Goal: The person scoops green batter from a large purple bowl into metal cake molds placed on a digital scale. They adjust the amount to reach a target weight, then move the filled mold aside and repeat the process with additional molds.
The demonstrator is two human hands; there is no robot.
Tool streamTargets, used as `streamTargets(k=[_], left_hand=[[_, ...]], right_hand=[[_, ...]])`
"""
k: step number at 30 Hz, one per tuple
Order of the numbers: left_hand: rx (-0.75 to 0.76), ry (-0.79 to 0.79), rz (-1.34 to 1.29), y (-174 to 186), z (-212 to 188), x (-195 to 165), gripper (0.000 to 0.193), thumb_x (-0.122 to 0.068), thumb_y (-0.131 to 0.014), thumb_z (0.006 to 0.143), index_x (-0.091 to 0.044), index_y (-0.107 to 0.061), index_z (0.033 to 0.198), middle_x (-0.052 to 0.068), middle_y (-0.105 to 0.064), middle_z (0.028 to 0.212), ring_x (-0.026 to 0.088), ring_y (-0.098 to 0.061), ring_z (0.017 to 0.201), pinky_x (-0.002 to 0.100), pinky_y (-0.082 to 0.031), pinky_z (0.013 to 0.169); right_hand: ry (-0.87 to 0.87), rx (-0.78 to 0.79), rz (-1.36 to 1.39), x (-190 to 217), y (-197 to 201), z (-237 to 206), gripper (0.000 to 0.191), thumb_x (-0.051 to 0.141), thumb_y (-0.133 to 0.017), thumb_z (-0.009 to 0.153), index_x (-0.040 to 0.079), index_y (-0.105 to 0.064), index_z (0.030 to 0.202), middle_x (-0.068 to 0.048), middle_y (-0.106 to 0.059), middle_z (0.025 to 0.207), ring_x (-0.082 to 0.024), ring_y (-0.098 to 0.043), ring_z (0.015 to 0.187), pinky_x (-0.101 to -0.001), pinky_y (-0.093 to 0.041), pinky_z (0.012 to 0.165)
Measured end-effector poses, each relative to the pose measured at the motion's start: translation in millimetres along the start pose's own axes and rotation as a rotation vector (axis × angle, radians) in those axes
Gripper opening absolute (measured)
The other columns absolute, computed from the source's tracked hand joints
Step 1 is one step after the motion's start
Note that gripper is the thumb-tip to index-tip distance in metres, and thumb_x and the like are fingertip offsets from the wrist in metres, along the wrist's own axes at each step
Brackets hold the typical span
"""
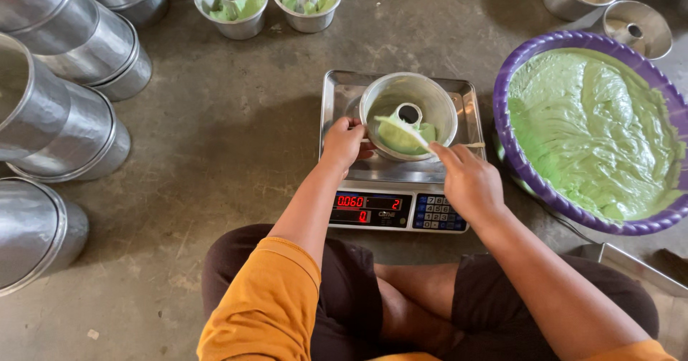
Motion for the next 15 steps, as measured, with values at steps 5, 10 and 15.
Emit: streamTargets(k=[5,10,15], left_hand=[[0.049,0.114,0.022,-4.0,-15.8,-8.8,0.016,-0.019,-0.053,0.098,-0.007,-0.055,0.108,0.014,-0.073,0.096,0.026,-0.077,0.077,0.038,-0.063,0.062],[0.048,0.098,0.159,-4.7,-20.5,-10.3,0.025,-0.028,-0.052,0.101,-0.005,-0.059,0.106,0.01,-0.072,0.093,0.024,-0.078,0.075,0.036,-0.058,0.058],[0.046,0.035,0.153,-10.1,-16.4,-3.1,0.028,-0.032,-0.055,0.1,-0.005,-0.058,0.107,0.011,-0.074,0.092,0.026,-0.079,0.076,0.037,-0.059,0.061]], right_hand=[[0.012,-0.035,0.022,0.1,5.8,-2.0,0.04,-0.002,-0.063,0.089,0.014,-0.069,0.125,-0.009,-0.068,0.096,-0.033,-0.067,0.076,-0.043,-0.054,0.065],[-0.053,-0.077,0.167,-4.6,8.3,-4.9,0.038,0.0,-0.06,0.092,0.013,-0.069,0.126,-0.011,-0.07,0.103,-0.034,-0.07,0.083,-0.0443,-0.055,0.07],[-0.163,0.075,0.164,-8.8,1.9,-3.7,0.032,0.002,-0.061,0.093,0.012,-0.071,0.122,-0.014,-0.073,0.104,-0.038,-0.069,0.083,-0.0481,-0.056,0.072]])
Point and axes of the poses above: each hand's wrist, its own z-axis towards the middle knuckle, its own y-axis out of the back of the hand, x = y × z, the point moved 1 cm from there along z, towards the middle knuckle
